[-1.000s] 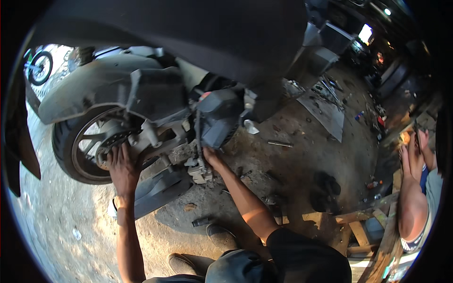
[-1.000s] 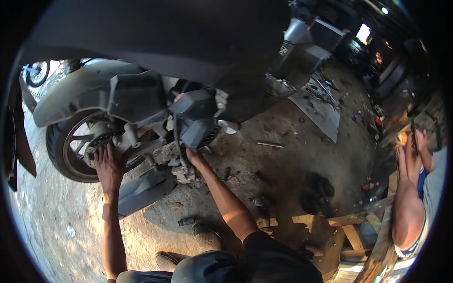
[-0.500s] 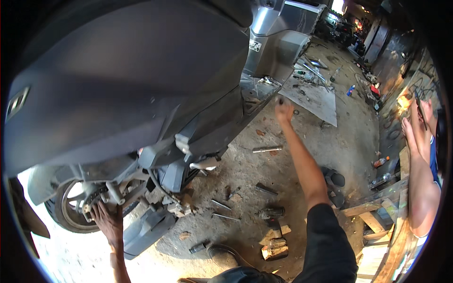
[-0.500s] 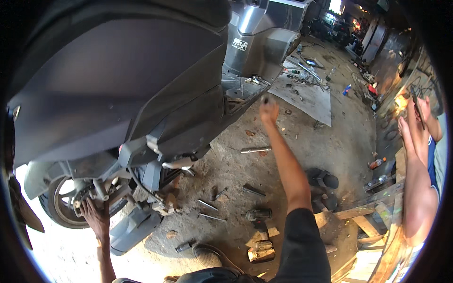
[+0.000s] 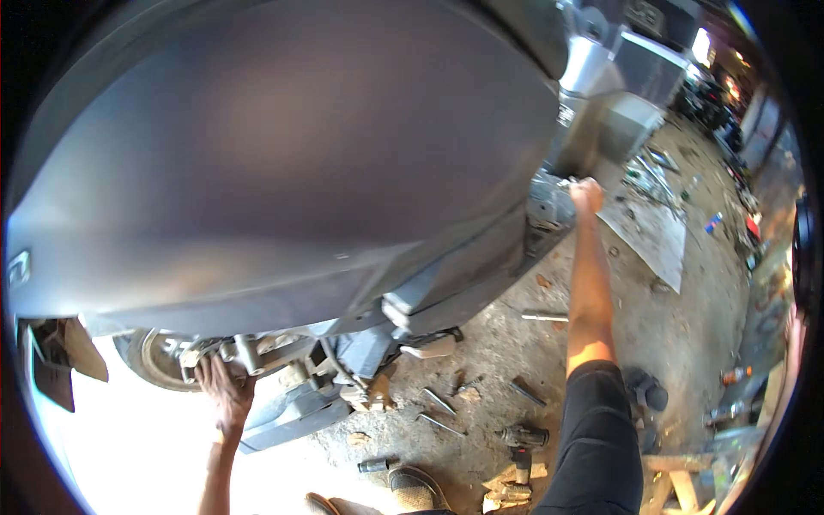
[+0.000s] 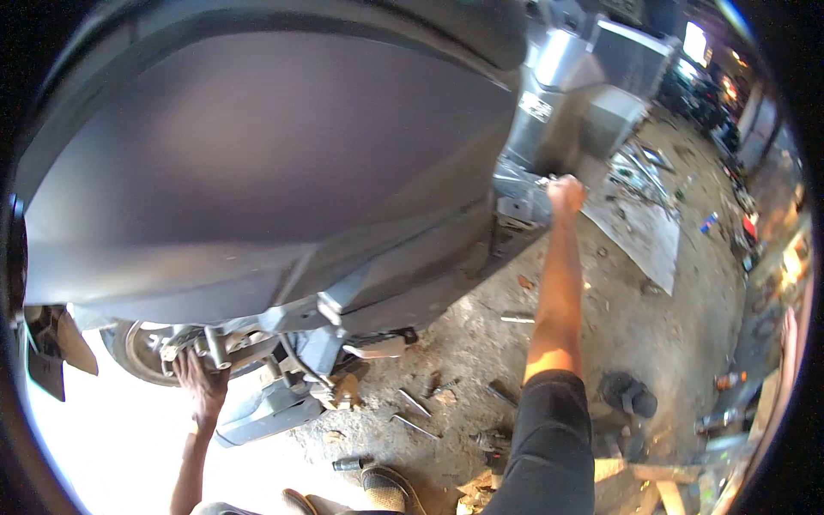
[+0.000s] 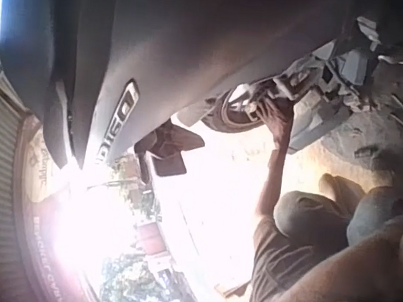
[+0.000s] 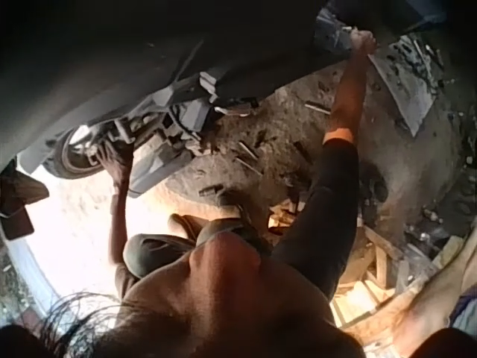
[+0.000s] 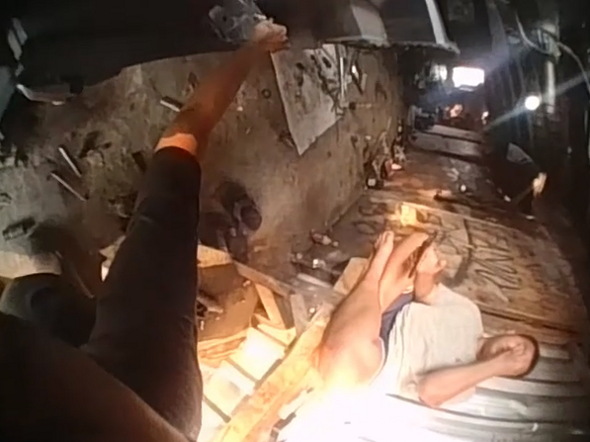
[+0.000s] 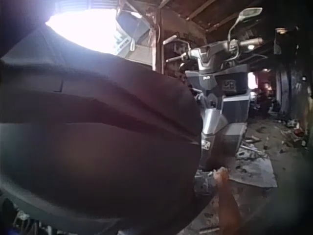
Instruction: Repairing and inspecting the rear mechanical components of a motorcycle using power and hand tools.
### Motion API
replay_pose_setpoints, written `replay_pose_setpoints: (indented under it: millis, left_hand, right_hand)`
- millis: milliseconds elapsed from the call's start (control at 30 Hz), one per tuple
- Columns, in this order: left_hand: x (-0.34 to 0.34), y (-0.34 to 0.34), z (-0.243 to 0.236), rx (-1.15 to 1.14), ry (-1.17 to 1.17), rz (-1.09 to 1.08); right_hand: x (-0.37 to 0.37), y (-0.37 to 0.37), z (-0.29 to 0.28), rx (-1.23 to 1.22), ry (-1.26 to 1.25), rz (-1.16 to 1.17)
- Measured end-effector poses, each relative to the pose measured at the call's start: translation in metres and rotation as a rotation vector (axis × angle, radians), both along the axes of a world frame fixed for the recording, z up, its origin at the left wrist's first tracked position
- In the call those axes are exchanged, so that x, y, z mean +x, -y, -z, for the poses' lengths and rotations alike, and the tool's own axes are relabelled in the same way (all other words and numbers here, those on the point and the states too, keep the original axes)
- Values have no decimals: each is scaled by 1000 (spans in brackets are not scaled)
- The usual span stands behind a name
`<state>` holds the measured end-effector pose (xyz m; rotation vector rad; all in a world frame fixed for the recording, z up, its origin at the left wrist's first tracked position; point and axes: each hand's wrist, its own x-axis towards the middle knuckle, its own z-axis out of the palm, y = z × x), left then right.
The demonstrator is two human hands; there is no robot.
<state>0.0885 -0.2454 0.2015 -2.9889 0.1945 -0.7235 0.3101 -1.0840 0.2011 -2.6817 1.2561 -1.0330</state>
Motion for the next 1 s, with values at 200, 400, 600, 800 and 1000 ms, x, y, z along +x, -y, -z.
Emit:
replay_pose_setpoints:
  millis: [200, 400, 600, 800, 1000]
  left_hand:
    - [0, 11, -21, 62, 6, 91]
    - [-11, 18, -61, -5, -59, 292]
    - [-52, 56, -123, 54, -455, 160]
    - [-39, 119, -78, -493, -829, 423]
    - [-22, 135, 35, -849, -640, 708]
  right_hand:
    - [-2, 13, 2, 98, 406, -79]
    - [-64, -2, 29, -62, 826, -351]
    - [-197, -104, 52, 1369, 1181, -419]
    - [-395, -309, 90, 1547, 506, -461]
    - [-433, -430, 67, 1688, 100, -552]
